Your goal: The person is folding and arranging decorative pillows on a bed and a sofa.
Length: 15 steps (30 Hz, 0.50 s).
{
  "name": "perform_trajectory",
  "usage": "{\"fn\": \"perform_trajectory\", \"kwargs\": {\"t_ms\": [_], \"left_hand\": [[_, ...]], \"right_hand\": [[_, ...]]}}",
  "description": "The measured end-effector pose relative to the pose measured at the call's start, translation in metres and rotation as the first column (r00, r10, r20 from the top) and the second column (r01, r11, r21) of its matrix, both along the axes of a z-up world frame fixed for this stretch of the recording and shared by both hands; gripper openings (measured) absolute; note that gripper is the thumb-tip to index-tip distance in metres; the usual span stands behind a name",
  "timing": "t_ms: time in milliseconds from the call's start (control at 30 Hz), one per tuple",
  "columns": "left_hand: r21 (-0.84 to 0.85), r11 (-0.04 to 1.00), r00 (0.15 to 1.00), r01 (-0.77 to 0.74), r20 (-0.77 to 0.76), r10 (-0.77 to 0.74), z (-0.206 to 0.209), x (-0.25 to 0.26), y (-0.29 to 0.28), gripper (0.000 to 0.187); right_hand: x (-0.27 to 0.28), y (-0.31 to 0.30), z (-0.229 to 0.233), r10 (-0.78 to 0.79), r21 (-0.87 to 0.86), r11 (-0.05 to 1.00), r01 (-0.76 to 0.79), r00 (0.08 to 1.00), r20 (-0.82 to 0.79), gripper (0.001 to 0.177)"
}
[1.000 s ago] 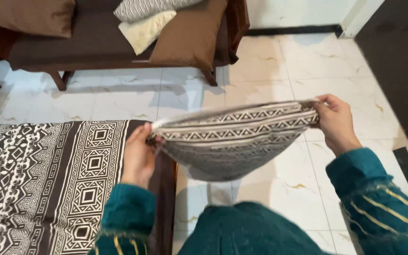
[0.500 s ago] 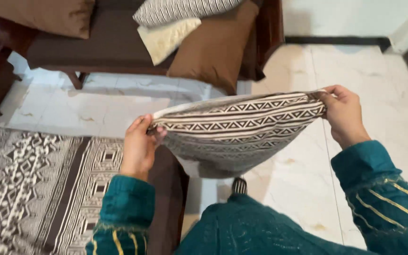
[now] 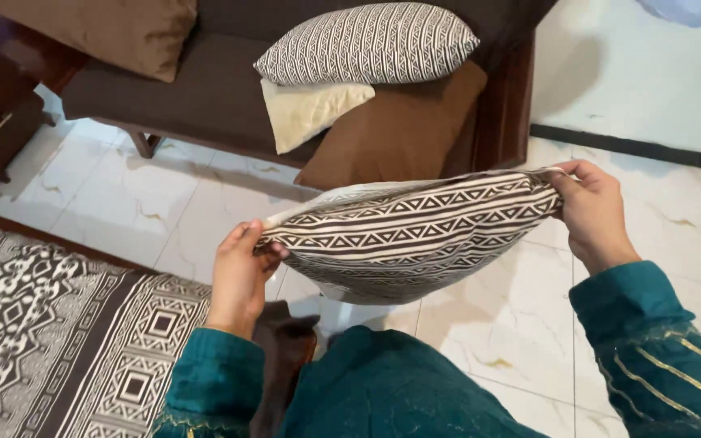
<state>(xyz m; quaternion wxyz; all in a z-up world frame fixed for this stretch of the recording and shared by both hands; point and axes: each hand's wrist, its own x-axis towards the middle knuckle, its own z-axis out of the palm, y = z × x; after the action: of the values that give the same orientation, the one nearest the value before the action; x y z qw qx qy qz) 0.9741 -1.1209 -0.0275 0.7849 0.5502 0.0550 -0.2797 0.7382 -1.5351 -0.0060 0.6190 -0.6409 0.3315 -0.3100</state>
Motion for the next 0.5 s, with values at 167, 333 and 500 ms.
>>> {"fn": "perform_trajectory", "kwargs": {"t_ms": [167,333,500], "left_hand": [[-0.074,0.997,0.998,-0.006,0.062,0.011,-0.004,0.071,-0.037,0.016],[-0.161,0.986,0.992,0.051,0.123,-0.031,0.015,0.151,-0.080,0.018],[-0.155,0.966,0.964,0.207,0.199,-0.174,0.067,0.231,-0.124,0.016]], "right_hand": [[0.054,-0.031,-0.006,-0.007,-0.024,1.000,0.007,1.000,-0.004,0.009],[0.107,-0.065,0.003,-0.059,-0.039,0.997,0.060,0.998,0.015,0.008],[0.142,-0.102,0.037,-0.105,-0.071,0.990,0.123,0.970,0.217,0.016]]}}
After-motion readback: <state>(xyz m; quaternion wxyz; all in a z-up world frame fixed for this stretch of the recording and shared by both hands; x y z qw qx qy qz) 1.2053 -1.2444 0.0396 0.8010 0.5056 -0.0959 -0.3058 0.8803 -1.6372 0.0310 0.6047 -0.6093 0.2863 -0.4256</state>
